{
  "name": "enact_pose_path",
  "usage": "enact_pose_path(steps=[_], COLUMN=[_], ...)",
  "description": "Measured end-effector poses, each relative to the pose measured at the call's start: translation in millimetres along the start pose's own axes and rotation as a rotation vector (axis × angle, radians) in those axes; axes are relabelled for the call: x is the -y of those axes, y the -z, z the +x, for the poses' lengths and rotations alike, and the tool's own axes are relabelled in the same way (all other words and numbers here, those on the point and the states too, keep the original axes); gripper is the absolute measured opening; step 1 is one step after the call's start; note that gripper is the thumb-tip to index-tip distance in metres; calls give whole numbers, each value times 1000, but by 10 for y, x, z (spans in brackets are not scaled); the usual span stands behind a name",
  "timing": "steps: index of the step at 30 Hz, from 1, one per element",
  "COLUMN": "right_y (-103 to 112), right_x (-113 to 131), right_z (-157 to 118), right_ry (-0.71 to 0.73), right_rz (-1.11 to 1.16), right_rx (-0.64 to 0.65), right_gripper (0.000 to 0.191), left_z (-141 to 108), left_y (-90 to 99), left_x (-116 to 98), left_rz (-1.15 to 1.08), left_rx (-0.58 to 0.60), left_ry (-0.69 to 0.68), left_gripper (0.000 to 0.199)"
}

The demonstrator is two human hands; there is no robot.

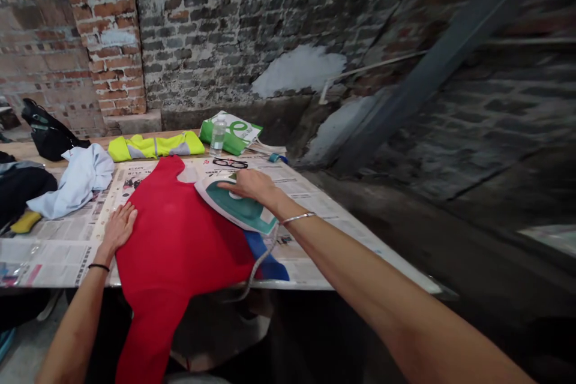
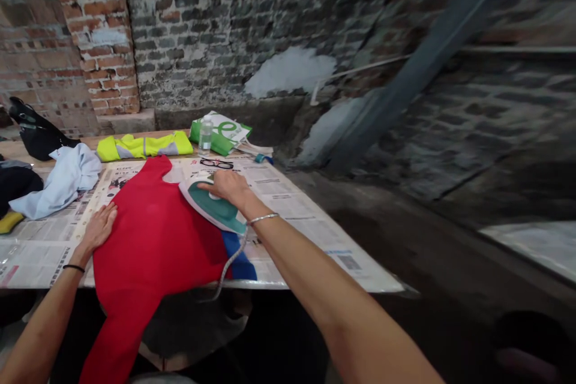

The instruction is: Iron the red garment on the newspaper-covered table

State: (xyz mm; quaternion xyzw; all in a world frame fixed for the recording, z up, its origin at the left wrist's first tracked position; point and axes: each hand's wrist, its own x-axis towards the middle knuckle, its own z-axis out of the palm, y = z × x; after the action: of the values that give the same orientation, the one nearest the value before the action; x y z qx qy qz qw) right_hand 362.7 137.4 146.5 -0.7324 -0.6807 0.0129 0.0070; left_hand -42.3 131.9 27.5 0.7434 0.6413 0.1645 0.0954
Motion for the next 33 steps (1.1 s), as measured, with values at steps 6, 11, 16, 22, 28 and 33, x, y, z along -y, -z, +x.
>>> enact_pose_path(steps=[6, 11, 16, 22, 28, 33], right_y=[39, 18, 27, 46, 54, 99], right_x=[105, 308, 651, 1156, 1352, 1223], right_z=[-668, -1175, -1155, -578, -336, -676], right_ry=[204, 361, 323, 325, 425, 600], right_rz=[-4, -40, -30, 8, 24, 6], right_rx=[124, 146, 101, 51, 45, 111], right_gripper=[60, 56, 62, 66, 70, 65], left_z=[-20, -46, -59, -32, 1, -25], left_y=[-20, -11, -25, -60, -40, -6], left_x=[-23, -50, -47, -22, 9, 9], left_rz=[-33, -54, -87, -120, -153, -177], left_rx=[-5, -14, -41, -43, -40, -37], left_ry=[17, 27, 43, 67, 72, 61], left_gripper=[64, 64, 62, 71, 70, 69])
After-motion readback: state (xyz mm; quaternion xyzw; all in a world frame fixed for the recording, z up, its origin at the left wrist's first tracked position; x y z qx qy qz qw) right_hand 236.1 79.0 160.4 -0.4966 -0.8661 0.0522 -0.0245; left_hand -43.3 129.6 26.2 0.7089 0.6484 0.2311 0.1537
